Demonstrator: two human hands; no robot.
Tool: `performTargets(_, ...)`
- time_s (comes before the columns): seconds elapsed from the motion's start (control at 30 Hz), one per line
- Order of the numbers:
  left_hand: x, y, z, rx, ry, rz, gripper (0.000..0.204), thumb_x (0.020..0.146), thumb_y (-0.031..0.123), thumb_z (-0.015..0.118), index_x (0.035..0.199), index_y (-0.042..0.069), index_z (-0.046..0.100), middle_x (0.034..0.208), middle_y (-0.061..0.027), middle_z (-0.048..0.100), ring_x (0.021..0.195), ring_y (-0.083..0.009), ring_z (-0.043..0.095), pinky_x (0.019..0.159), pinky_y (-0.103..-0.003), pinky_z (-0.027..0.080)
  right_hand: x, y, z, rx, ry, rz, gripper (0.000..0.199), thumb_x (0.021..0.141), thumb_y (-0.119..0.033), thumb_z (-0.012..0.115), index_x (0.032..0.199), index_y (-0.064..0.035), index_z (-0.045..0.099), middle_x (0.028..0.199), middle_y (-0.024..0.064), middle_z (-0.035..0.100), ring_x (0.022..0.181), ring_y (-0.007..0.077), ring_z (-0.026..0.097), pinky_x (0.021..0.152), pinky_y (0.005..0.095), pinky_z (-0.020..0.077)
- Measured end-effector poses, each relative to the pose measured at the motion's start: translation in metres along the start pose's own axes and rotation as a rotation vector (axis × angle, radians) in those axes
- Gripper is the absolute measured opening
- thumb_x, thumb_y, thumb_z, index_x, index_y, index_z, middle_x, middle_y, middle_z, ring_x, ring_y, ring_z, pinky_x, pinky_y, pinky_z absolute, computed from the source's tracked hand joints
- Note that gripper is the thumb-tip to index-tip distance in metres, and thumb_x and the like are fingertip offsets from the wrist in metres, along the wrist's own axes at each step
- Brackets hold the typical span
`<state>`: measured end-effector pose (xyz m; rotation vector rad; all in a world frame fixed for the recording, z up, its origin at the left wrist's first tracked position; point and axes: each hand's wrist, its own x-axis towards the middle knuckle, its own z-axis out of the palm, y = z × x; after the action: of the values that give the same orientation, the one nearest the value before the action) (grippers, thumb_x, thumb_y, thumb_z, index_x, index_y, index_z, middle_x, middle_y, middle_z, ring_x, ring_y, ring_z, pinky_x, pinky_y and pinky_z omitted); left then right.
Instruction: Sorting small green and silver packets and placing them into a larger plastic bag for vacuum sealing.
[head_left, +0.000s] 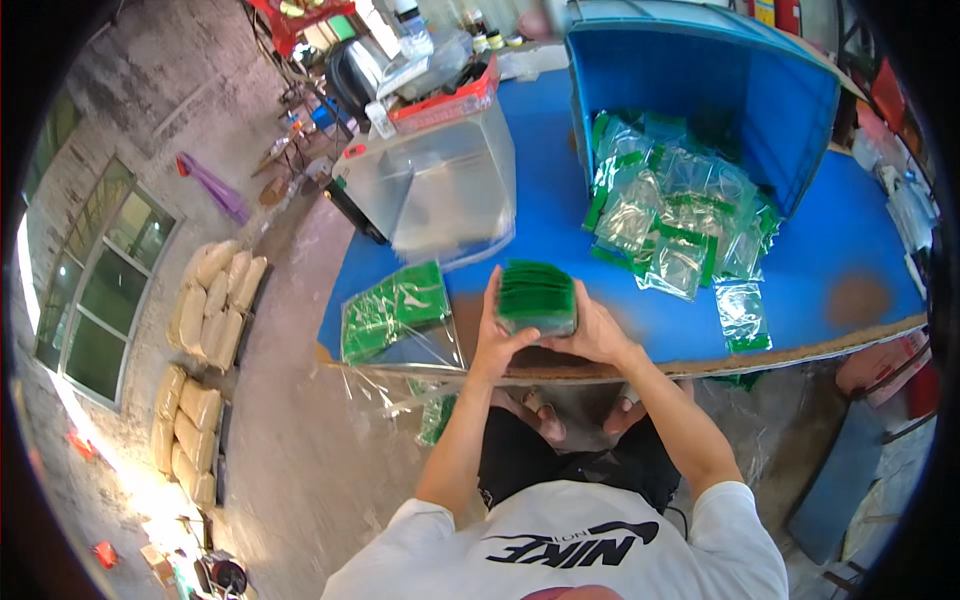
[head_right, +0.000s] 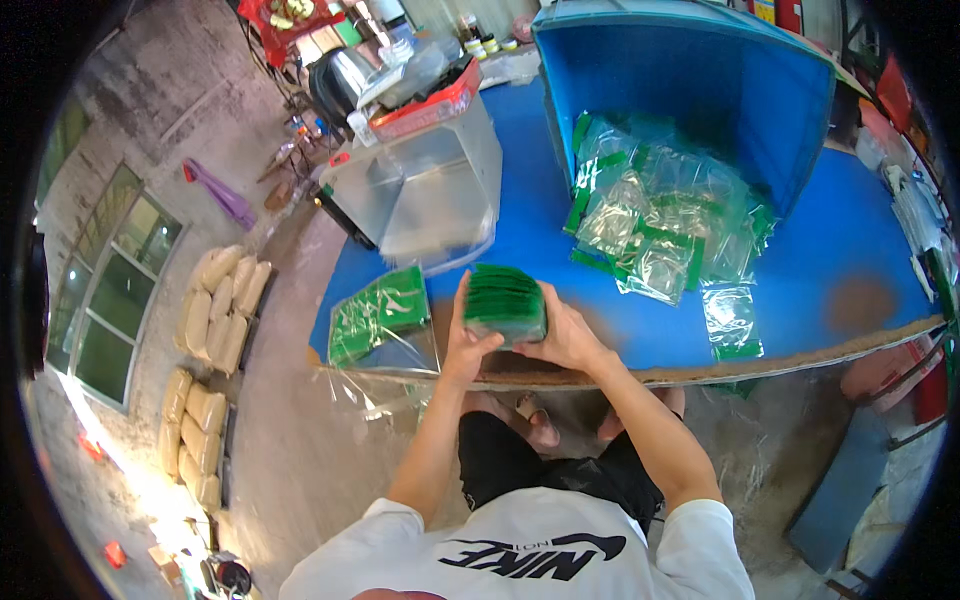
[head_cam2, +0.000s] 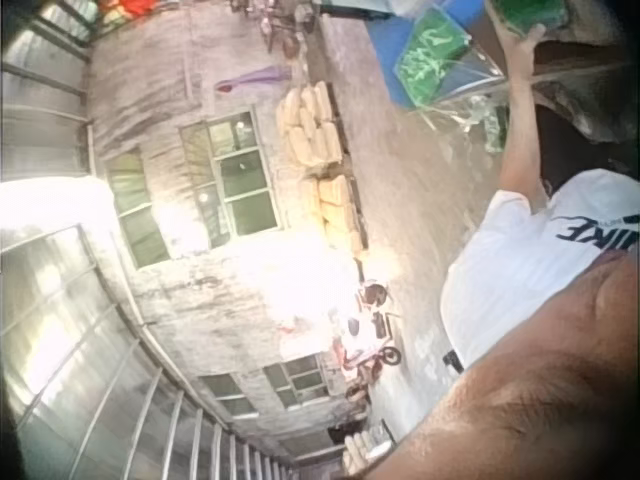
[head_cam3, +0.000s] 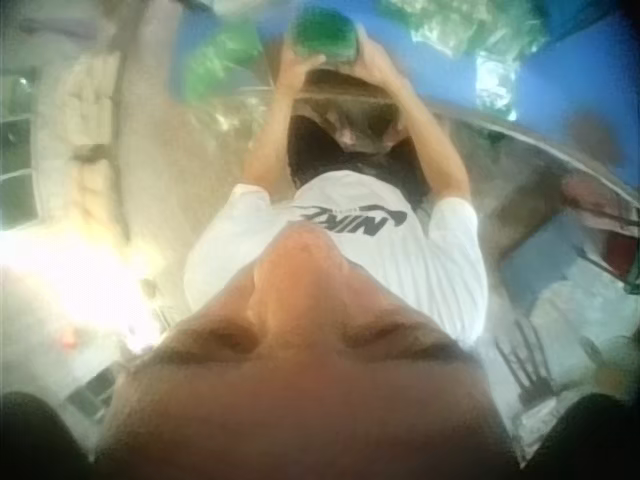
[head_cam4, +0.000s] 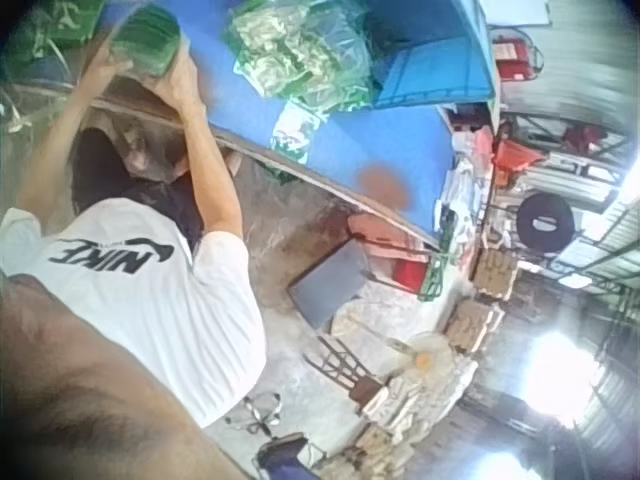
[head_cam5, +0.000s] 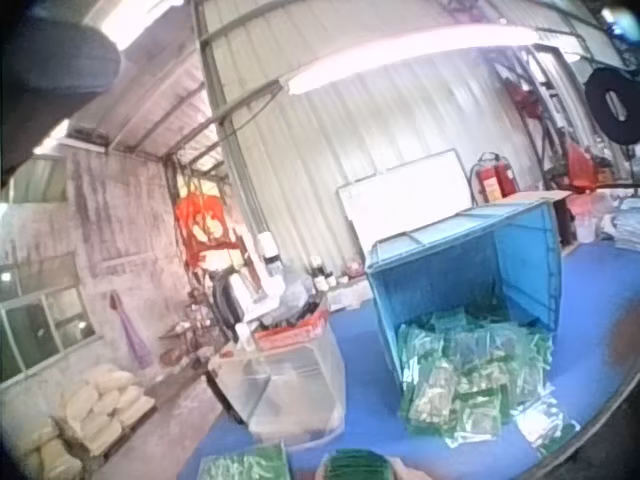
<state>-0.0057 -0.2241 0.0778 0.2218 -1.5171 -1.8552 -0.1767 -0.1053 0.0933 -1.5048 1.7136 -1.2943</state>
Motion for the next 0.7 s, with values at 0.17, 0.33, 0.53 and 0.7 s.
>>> performTargets(0.17,-0.005,-0.022,-0.016,0.142,0.025,-0.137,0.114,0.071,0.003,0.086,0.159,0.009,0.014,0.149,-0.0098,0.043,0.139,-0.0221,0.04,0.115,-0.038,0.033,0.003,0.01,0.003,-0.231,0.014,-0.211,0.102,0.066,-0.026,0.09,0.145,-0.0063,0.029,0.131,0.0274,0.054,0.125,0.0444,0.051,0.103,0.0473,0.0441)
performTargets(0.33,-0.013,-0.014,-0.01,0.419,0.014,-0.026,0.121,0.067,0.011,0.092,0.158,0.007,0.012,0.146,-0.0116,0.045,0.136,-0.0219,0.042,0.114,-0.037,0.034,0.0,0.008,0.012,-0.137,-0.027,0.066,0.103,0.06,-0.028,0.092,0.142,-0.0035,0.035,0.133,0.0241,0.053,0.127,0.0425,0.049,0.104,0.0481,0.043)
performTargets(0.53,-0.018,-0.014,-0.008,0.504,0.02,-0.074,0.108,0.064,0.014,0.093,0.15,0.003,0.029,0.141,-0.0129,0.048,0.131,-0.0227,0.045,0.112,-0.037,0.035,-0.009,0.001,0.013,-0.189,-0.022,0.001,0.1,0.059,-0.02,0.093,0.141,-0.0047,0.038,0.129,0.0211,0.057,0.121,0.0405,0.055,0.101,0.0472,0.0463)
performTargets(0.7,-0.018,-0.019,-0.001,0.96,-0.072,0.25,0.083,0.062,0.019,0.094,0.132,0.001,0.053,0.134,-0.0122,0.055,0.127,-0.0218,0.049,0.107,-0.037,0.04,-0.015,0.026,0.01,-0.21,-0.012,-0.179,0.095,0.059,-0.023,0.094,0.137,-0.0039,0.044,0.131,0.0233,0.057,0.121,0.0419,0.056,0.099,0.0469,0.0475)
